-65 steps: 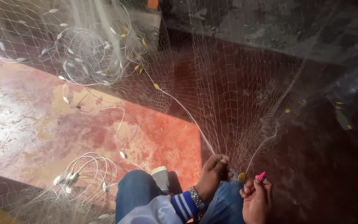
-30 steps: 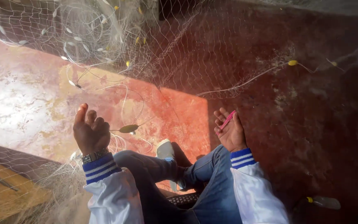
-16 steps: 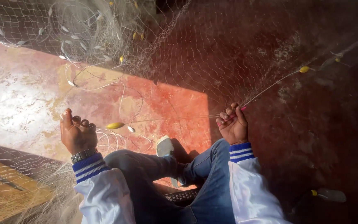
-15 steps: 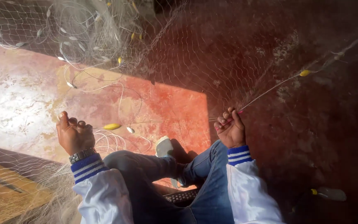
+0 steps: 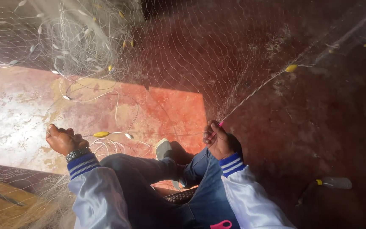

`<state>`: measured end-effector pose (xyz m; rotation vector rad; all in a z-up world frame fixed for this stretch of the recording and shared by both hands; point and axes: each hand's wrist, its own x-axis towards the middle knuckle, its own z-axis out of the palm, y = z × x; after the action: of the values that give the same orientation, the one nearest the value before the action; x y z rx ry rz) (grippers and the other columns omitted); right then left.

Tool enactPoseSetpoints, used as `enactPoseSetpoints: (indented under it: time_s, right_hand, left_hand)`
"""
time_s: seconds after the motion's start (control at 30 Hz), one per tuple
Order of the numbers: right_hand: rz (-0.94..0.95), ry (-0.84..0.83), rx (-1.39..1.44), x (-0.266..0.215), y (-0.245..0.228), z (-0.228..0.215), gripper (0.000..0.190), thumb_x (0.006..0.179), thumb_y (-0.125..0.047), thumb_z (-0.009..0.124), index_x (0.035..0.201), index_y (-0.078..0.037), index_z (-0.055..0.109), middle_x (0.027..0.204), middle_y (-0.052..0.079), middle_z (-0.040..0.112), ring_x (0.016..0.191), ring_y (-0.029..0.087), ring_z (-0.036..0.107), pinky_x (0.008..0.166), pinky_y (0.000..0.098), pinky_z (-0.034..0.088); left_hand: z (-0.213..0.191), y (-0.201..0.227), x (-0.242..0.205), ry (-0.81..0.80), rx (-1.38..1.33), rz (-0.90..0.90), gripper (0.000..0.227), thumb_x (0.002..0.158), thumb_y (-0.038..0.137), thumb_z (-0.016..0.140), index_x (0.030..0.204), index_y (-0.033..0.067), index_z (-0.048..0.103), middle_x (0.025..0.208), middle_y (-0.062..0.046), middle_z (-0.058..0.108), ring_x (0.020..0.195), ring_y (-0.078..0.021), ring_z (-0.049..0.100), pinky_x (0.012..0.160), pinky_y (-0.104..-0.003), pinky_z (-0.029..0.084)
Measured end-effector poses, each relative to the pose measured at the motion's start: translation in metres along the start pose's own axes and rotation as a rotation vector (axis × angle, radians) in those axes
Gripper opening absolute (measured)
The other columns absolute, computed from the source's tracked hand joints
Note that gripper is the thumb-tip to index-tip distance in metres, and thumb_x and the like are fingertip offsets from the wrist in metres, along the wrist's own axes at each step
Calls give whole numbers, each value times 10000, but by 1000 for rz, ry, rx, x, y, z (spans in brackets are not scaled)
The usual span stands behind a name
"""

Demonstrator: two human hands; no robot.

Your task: The person sits on the floor repairing a fishing net, pulling sections of netting across their lap, cutting the mesh with small pink scissors, and reattaching floats and the weighted line to the net.

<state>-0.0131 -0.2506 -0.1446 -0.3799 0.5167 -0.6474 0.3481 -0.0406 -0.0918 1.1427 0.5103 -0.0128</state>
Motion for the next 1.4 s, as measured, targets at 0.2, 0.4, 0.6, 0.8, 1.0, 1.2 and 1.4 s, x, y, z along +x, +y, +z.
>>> enactPoseSetpoints:
  time_s: [0.2, 0.4, 0.6, 0.8, 1.0, 1.2, 1.4]
  right_hand:
    - [-9, 34, -34, -1, 1, 0, 191, 815, -141, 622, 992, -91, 571, 820, 74, 623, 622, 135, 522, 511, 233, 374]
    - [-11, -5, -49, 4, 4, -5, 215, 821, -136, 610, 1024, -83, 568, 883, 89, 648, 617, 132, 509, 524, 245, 375]
    - [-40, -15, -285, 4, 6, -10, 175, 867, -242, 558, 1030, -181, 574, 925, 54, 681, 684, 134, 581, 509, 198, 379]
    - [-7, -158, -252, -1, 7, -12, 157, 880, -223, 528, 1021, -173, 573, 935, 87, 682, 590, 149, 536, 476, 205, 346]
    - [-14, -103, -250, -2, 2, -4, 274, 826, -318, 610, 1055, -175, 560, 1009, 85, 661, 703, 176, 583, 502, 219, 386]
    - [-76, -36, -100, 6, -6, -7, 570, 739, -491, 647, 1208, -216, 476, 1109, 23, 560, 803, 174, 538, 526, 213, 351]
    - [-123, -38, -15, 6, -12, -7, 506, 794, -472, 588, 1222, -227, 473, 1235, 49, 527, 868, 201, 561, 563, 235, 340]
  left_hand:
    - [0, -16, 4, -160, -96, -52, 145, 885, 184, 479, 1003, 107, 446, 751, -3, 479, 656, -136, 557, 501, -155, 384]
    - [20, -25, -59, -472, 445, 477, 571, 808, 137, 584, 1248, 74, 225, 1052, -101, 335, 937, -188, 369, 788, -326, 422]
    - [-2, -100, -180, -1274, 1097, -56, 420, 842, 511, 510, 1041, 159, 626, 849, -76, 675, 908, -270, 631, 841, -410, 459]
    - [-1, -156, -208, -1254, 580, -778, 636, 851, 570, 427, 1319, 140, 408, 1202, -161, 565, 1109, -313, 548, 895, -397, 351]
    - [5, -132, -210, -853, -178, -883, 154, 900, 230, 478, 878, 85, 526, 601, -78, 569, 735, -262, 639, 842, -375, 444]
    - [-1, -134, -198, -725, -59, -784, 188, 872, 268, 503, 896, 82, 488, 588, 6, 266, 501, -149, 384, 533, -258, 340]
    - [-1, -126, -204, -657, 51, -707, 178, 806, 205, 582, 885, 119, 447, 561, 1, 315, 491, -125, 363, 491, -232, 292]
